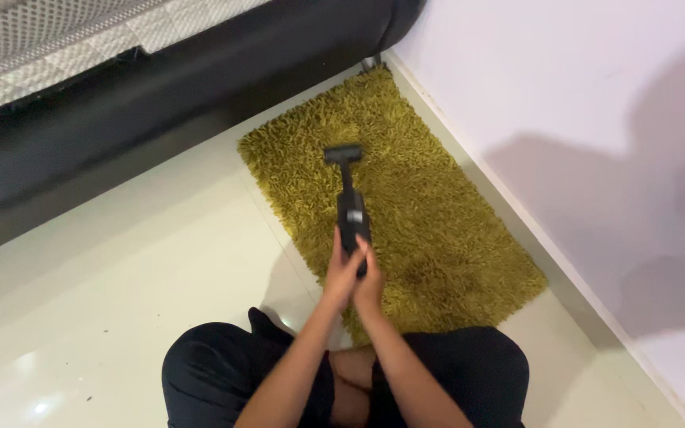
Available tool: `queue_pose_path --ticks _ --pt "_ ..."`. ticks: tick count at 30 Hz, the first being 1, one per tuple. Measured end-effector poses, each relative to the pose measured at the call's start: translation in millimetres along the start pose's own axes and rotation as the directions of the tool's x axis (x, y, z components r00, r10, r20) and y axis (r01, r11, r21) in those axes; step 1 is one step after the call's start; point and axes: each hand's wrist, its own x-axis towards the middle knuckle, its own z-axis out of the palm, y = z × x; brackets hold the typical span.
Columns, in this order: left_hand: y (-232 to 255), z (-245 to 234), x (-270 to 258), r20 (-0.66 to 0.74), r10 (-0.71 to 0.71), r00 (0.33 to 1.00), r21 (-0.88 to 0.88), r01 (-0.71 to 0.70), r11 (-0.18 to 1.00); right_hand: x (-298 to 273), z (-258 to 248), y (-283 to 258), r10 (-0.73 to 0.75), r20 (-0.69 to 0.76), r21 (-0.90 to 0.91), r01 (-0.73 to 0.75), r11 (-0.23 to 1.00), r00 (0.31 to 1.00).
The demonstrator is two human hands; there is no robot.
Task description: The person uses a handheld vacuum cleaner to clean a green shaggy rug and the floor space at the base of a bed.
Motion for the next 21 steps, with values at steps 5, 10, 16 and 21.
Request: queue_pose_path --ticks 5,10,16,21 --pt "-21.7 3.8 -84.2 0.014 -0.135 0.991 0.093 0.133 0.987 -90.6 -35.2 -11.6 -0.018 -0.077 0.052 0.022 0.998 0.997" --pt "-9.5 5.0 -43.7 0.020 -0.153 0.988 0.128 0.150 0.980 -50.6 -14.0 0.6 0.005 -0.138 0.105 0.009 0.994 0.990" --pt "3.3 12.1 106.0 -0.026 0.009 1.000 0.189 -0.004 0.982 95.2 28.2 14.6 0.027 -0.148 0.156 -0.004 0.988 0.989" --pt "44.1 22.8 199.0 -0.066 -0.021 0.998 0.250 0.037 0.968 192.7 44.5 -14.4 -0.015 -0.145 0.046 0.022 0.999 0.989"
